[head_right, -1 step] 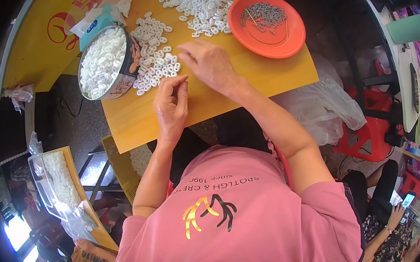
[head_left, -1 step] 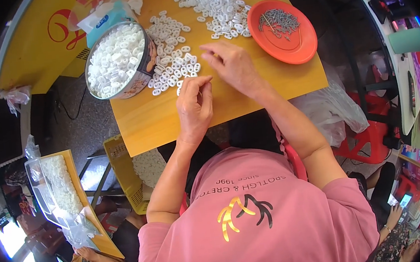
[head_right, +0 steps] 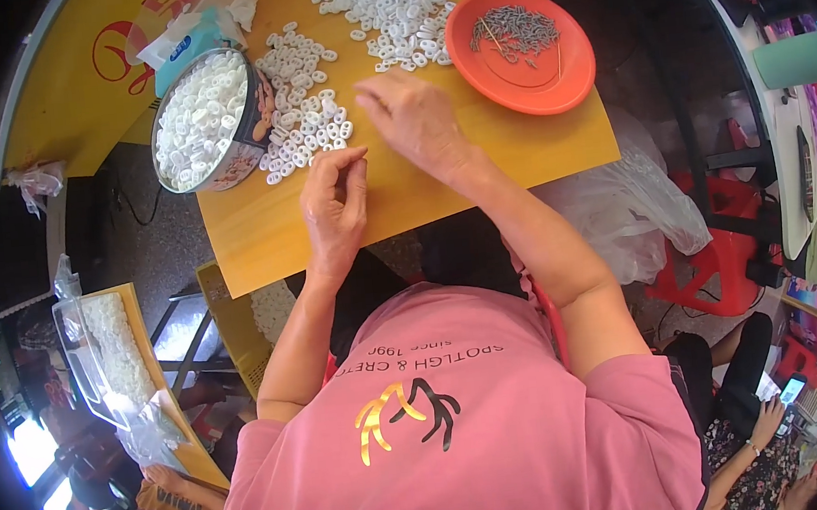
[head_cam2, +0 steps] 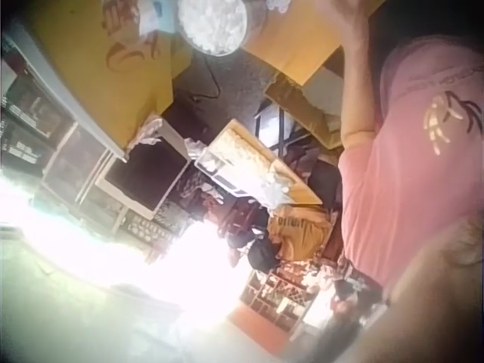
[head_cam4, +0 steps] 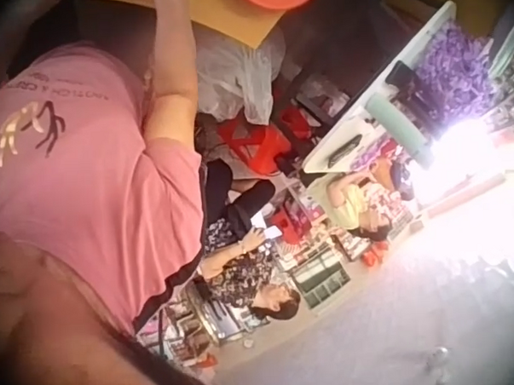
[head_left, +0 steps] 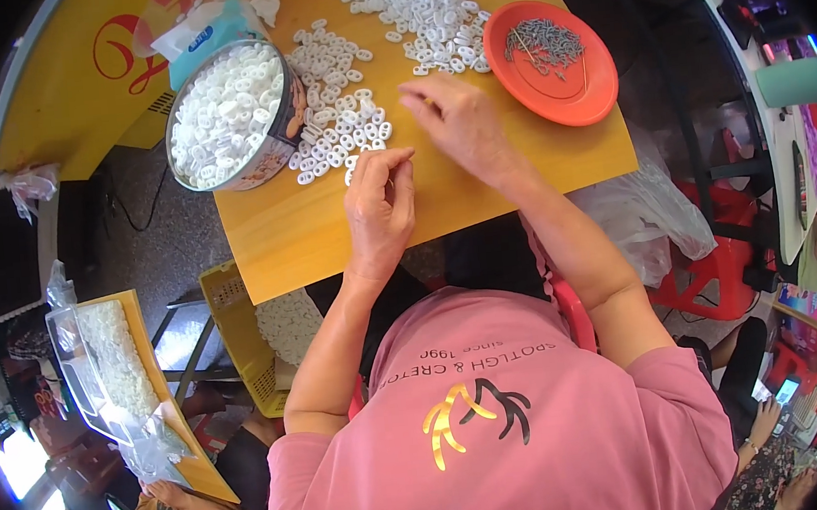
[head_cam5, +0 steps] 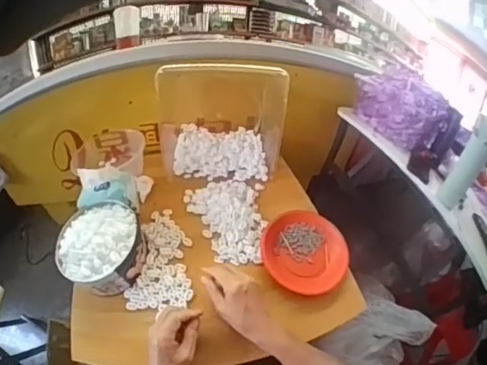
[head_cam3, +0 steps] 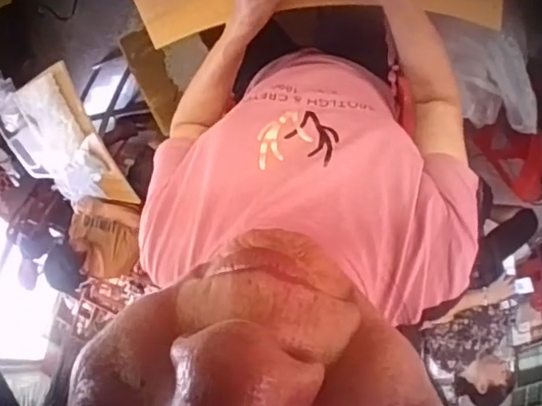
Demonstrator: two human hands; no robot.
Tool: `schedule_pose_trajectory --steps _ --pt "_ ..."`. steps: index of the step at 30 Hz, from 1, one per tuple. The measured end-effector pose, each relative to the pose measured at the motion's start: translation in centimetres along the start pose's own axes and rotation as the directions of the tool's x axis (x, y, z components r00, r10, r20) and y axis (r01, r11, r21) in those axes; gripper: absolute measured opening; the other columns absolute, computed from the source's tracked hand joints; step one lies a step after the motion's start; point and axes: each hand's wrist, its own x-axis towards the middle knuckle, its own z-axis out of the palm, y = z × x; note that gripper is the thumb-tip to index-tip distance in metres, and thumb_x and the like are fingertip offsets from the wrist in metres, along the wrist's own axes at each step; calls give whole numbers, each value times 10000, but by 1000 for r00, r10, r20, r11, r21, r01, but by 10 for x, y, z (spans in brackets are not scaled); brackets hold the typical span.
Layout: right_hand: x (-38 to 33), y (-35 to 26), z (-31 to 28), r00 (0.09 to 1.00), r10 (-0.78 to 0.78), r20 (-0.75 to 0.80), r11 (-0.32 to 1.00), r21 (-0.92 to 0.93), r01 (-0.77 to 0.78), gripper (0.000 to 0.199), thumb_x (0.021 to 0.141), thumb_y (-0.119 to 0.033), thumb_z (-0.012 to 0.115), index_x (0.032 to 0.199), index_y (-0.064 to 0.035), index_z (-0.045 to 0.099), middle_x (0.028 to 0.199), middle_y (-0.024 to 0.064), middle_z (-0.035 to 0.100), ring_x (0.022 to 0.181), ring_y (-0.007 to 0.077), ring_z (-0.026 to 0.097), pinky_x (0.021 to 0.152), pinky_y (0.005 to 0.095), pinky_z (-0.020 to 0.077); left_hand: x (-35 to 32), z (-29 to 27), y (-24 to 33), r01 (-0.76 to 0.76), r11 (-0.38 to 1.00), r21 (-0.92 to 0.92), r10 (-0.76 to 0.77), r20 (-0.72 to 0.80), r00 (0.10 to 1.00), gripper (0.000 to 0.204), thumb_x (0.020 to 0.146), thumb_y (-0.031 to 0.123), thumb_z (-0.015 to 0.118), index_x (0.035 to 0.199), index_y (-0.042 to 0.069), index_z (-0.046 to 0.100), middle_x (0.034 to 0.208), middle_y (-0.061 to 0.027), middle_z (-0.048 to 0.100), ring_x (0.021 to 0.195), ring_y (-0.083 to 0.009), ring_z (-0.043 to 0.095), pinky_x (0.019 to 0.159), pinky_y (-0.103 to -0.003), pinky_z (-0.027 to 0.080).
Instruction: Assemble small white circular plastic parts with metal pins on a wooden table.
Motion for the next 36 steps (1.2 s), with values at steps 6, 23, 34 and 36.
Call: schedule_pose_trajectory --steps 6,23,34,36 --pt "7 16 -21 1000 10 -13 954 -300 -14 121 861 -190 665 913 -87 705 871 105 659 755 319 662 667 404 538 -1 -1 -1 53 997 -60 -51 23 998 120 863 -68 616 970 -14 621 782 -94 550 611 -176 512 555 -286 419" --pt "-8 -15 -43 754 471 457 606 453 -654 210 930 -242 658 946 -37 699 776 -18 637 616 33 548 546 195 434 7 4 1 383 775 -504 -388 100 916 190 966 59 569 1131 -29 600 867 -31 615 713 -84 580 640 -225 490" --pt "-45 -32 -58 715 515 472 437 574 -693 240 944 -242 637 874 -16 680 737 1 632 576 40 545 480 197 413 6 9 13 -228 974 8 227 57 972 260 829 -57 680 1075 17 647 940 -145 613 775 -256 621 647 -328 509" --pt "-50 -30 -62 744 505 438 525 528 -667 252 948 -245 631 860 -13 673 708 0 620 576 41 540 479 200 411 2 13 14 -244 968 64 238 94 967 259 830 -54 680 1077 9 634 935 -153 612 776 -265 623 648 -331 511"
